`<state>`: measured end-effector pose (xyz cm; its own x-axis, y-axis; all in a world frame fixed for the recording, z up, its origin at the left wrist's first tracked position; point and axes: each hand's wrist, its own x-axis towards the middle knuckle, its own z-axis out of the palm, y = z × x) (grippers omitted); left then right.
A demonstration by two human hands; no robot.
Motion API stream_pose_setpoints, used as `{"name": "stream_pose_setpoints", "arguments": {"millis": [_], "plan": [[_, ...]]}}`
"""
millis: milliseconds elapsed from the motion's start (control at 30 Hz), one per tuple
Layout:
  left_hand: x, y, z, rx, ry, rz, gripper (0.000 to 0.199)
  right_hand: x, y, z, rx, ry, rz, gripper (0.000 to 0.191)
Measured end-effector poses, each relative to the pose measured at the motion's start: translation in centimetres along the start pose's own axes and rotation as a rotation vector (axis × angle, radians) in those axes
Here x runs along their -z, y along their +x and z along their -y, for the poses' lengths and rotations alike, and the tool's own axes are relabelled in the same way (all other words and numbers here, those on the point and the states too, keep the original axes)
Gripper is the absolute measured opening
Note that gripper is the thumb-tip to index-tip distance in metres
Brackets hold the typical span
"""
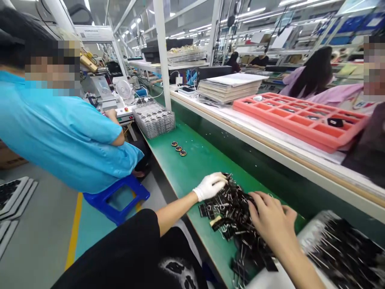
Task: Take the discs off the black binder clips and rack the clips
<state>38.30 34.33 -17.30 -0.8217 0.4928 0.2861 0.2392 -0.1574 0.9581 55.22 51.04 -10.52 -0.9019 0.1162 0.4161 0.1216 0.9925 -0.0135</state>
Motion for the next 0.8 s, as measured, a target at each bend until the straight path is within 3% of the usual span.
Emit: {"name": "stream_pose_setpoints", "arguments": {"millis": [100,167,267,433,700,800], "plan": [[-0.2,-0.7,0.7,-0.196,0.342,0.250,0.024,-0.9,-0.1,-1.3,0.038,0.019,0.119,0.048],[-0.2,-0.9,1.0,-0.281,0.557,0.326,0.033,-1.1,-0.2,-2.5,0.087,0.050,0.154,0.052],[-0.1,-0.9,1.3,-0.283,0.543,0.250,0.044,-1.3,-0.6,-4.3,0.144,0.087,0.155,0.054],[-0.1,0.0,2.3,-0.094,0.185,0.044,0.044,-1.9,-1.7,-6.8,0.249,0.150,0.159,0.049],[-0.1,0.3,2.5,0.049,0.115,0.045,0.041,-2.7,-1.7,-7.5,0.260,0.197,0.226,0.052],[0.1,0.7,2.7,0.018,0.117,0.001,0.040,-2.4,-1.3,-7.3,0.242,0.165,0.195,0.054]]}}
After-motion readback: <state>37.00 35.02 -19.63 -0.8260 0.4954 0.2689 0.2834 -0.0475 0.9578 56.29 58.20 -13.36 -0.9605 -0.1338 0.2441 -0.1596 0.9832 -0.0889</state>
